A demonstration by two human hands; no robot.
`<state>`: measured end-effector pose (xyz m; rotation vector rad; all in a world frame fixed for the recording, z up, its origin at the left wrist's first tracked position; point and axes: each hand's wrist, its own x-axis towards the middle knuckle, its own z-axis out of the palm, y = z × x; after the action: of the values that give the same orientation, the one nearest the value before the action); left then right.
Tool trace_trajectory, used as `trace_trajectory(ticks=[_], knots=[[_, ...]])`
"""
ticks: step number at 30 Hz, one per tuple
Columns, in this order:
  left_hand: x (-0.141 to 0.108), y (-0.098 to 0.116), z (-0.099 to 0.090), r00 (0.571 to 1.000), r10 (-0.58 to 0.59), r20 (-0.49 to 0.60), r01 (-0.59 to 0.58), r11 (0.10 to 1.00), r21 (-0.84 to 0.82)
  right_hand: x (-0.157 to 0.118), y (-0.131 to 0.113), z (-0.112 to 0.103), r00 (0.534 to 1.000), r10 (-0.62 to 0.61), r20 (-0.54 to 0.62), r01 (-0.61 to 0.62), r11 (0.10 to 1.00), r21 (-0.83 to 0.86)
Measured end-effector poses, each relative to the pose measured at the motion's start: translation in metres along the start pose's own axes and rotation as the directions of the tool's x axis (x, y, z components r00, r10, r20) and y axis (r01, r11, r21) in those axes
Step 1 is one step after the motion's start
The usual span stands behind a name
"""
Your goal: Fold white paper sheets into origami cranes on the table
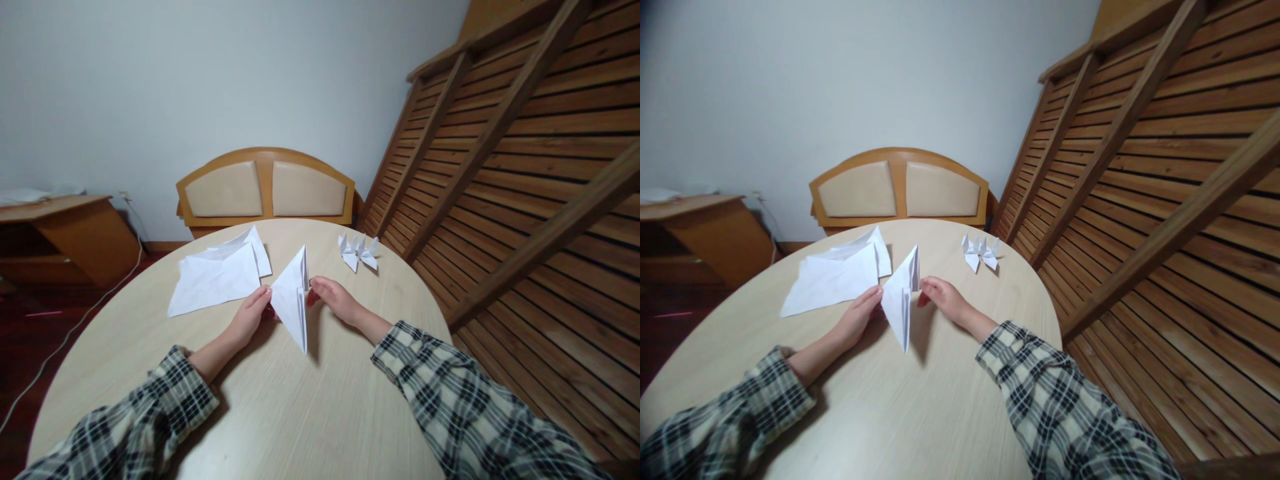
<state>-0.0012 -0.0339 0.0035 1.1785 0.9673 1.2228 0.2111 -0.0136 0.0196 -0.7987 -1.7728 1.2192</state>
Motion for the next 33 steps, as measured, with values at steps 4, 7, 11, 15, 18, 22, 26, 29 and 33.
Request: trace_trajectory(ticks=[4,7,11,15,18,22,26,29,33], knots=[[-0.0004,0.0005,0.0003,0.999,0.016,0.033,-0.018,0.999,0.045,-0.0010,-0.0009,0.0016,0.999,-0.007,0.038,0.007,1.000,0.000],[-0.0004,0.0019,0.0007,0.998,0.034,0.044,-0.037,0.996,0.082,-0.0002,0.0005,0.0024,0.998,-0.008,0.055,0.006,0.999,0.038],[-0.0004,0.0026,0.0010,0.997,0.048,0.053,-0.054,0.994,0.099,0.0011,0.0022,0.0026,0.998,0.001,0.058,-0.005,0.997,0.076],[-0.0002,0.0013,0.0003,0.997,0.047,0.055,-0.052,0.994,0.098,0.0011,0.0029,0.0023,0.998,0.016,0.060,-0.019,0.998,0.063],[0.0004,-0.0003,-0.0009,0.997,0.044,0.057,-0.049,0.994,0.094,0.0006,0.0033,0.0017,0.998,-0.003,0.062,0.000,0.998,0.059],[0.0006,-0.0008,-0.0019,0.996,0.053,0.065,-0.059,0.994,0.096,0.0005,0.0037,0.0015,0.998,-0.015,0.062,0.011,0.998,0.064],[0.0004,-0.0001,-0.0014,0.997,0.030,0.066,-0.036,0.995,0.095,0.0015,0.0043,0.0024,0.998,0.004,0.062,-0.008,0.998,0.068],[0.0008,-0.0008,-0.0016,0.998,0.025,0.063,-0.031,0.995,0.097,0.0022,0.0055,0.0027,0.998,-0.007,0.064,0.002,0.997,0.074],[0.0013,-0.0021,-0.0026,0.998,0.019,0.061,-0.025,0.995,0.099,0.0023,0.0068,0.0023,0.998,-0.007,0.067,0.002,0.998,0.069]])
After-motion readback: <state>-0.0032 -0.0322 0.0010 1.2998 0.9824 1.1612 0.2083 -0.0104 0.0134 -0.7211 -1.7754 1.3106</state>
